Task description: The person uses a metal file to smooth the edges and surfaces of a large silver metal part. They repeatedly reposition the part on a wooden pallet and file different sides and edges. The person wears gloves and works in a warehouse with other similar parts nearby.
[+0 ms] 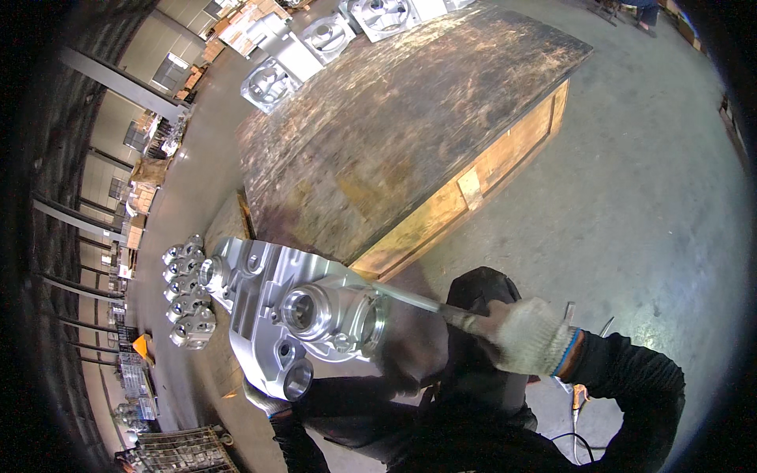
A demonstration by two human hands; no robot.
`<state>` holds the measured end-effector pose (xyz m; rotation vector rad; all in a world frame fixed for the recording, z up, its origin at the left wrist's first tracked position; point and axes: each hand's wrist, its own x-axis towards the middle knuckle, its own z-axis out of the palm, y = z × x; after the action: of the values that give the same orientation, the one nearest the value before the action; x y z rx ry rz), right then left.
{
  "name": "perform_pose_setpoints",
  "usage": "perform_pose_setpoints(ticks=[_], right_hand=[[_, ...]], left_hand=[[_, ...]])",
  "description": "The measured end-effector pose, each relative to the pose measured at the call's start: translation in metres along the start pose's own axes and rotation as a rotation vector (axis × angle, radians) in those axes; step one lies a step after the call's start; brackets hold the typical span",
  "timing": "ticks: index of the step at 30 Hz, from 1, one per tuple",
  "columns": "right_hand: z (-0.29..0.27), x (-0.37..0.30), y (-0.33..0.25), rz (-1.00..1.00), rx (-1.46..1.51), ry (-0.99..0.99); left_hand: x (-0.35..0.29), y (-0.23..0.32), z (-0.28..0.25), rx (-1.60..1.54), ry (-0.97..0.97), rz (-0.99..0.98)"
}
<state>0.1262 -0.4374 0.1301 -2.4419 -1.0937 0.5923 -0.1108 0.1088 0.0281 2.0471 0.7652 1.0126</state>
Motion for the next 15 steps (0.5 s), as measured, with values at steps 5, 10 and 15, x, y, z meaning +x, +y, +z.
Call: perform_pose_setpoints(ticks=[5, 10, 15], right_hand=[[0.000, -0.007, 0.003, -0.003, -0.004, 0.013], [0.002, -0.004, 0.007, -0.036, -0.026, 0.039], [0.005, -0.006, 0.007, -0.058, -0.019, 0.181]], left_hand=[[0.002, 0.001, 0.001, -0.002, -0.009, -0.014], [0.001, 0.010, 0.000, -0.052, -0.061, -0.078], [-0.005, 0.009, 0.003, 0.040, 0.075, 0.016]])
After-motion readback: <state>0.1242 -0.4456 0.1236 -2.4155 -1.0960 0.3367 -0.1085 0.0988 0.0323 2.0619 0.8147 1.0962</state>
